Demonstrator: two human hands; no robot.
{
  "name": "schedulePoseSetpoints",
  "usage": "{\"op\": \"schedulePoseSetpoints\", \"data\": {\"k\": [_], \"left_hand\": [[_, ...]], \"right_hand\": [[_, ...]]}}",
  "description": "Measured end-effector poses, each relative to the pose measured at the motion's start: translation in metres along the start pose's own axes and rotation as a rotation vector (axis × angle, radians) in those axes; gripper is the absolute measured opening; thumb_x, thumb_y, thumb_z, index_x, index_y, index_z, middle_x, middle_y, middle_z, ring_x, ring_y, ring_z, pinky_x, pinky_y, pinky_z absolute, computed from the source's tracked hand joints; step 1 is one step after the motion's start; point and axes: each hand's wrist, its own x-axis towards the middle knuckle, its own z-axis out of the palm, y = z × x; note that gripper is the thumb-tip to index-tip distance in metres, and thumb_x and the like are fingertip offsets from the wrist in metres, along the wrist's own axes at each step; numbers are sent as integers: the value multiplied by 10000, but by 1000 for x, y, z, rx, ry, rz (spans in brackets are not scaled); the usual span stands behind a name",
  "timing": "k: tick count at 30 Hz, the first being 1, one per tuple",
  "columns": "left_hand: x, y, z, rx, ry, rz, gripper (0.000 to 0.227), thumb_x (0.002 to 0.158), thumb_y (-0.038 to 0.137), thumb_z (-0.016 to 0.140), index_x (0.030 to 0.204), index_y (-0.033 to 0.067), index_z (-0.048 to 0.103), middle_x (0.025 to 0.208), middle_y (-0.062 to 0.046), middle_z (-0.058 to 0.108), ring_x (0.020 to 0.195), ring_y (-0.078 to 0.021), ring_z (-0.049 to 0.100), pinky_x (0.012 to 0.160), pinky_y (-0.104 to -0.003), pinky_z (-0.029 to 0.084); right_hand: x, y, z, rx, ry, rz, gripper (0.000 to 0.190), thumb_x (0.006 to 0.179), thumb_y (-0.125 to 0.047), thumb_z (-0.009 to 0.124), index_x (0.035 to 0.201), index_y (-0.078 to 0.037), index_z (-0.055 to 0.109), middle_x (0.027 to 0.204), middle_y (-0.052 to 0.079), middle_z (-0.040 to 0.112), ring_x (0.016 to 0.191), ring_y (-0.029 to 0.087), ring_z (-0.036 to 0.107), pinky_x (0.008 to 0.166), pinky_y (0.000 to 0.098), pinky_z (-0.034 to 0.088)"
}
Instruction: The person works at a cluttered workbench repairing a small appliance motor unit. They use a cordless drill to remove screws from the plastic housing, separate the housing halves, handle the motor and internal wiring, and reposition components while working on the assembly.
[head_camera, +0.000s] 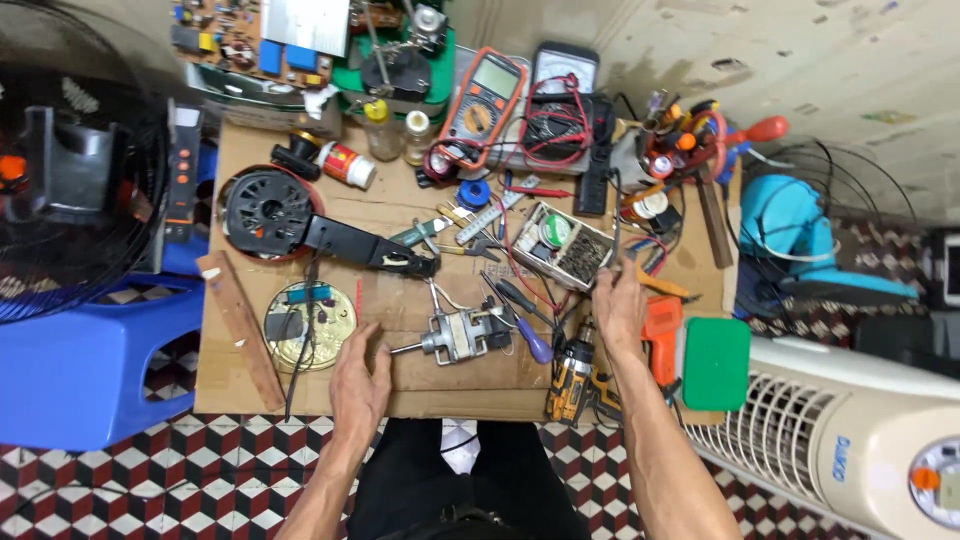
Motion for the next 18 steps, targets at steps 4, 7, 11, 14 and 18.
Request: {"op": "schedulePoseSetpoints", "data": {"k": [4, 7, 11, 14, 18], "left_hand": [[-1, 6, 4, -13, -18, 29, 378, 971, 191, 610, 1311, 24, 611, 1341, -220, 621, 1249, -389, 589, 1052, -432, 454], [-3, 22, 5, -7, -28, -10, 398, 965, 194, 604, 1328, 31, 602, 1337, -218, 617, 1232, -387, 594, 1034, -430, 462], [-14, 35, 21, -24, -53, -42, 420, 971, 193, 594, 1360, 38, 583, 1321, -210, 625, 1220, -380, 603, 1020, -430, 467], [-18, 44, 38, -8, -21, -21, 434, 968, 187, 601, 1372, 32, 574, 1322, -220, 621, 1217, -388, 598, 1016, -434, 465], [-26, 50, 64, -19, 19, -46, 457, 963, 184, 617, 1386, 23, 553, 1316, -222, 619, 1195, -369, 610, 1002, -424, 477]], "right_hand": [[1, 48, 29, 210, -166, 218, 499, 947, -220, 505, 1372, 26, 598, 1062, 239, 721, 1014, 410, 670, 917, 495, 509], [1, 54, 29, 531, -242, 389, 459, 943, -150, 464, 1346, 43, 568, 1008, 180, 739, 923, 291, 690, 847, 422, 529], [0, 58, 12, 826, -388, 452, 370, 930, -22, 408, 1257, 59, 560, 1010, 198, 731, 901, 254, 708, 838, 369, 556], [-3, 22, -5, 907, -509, 449, 337, 946, -5, 419, 1206, 67, 621, 1048, 191, 745, 959, 241, 723, 889, 342, 574], [-20, 23, 23, 660, -820, 169, 612, 815, 110, 381, 1358, -66, 601, 1243, 83, 708, 1135, 157, 667, 995, 265, 462]]}}
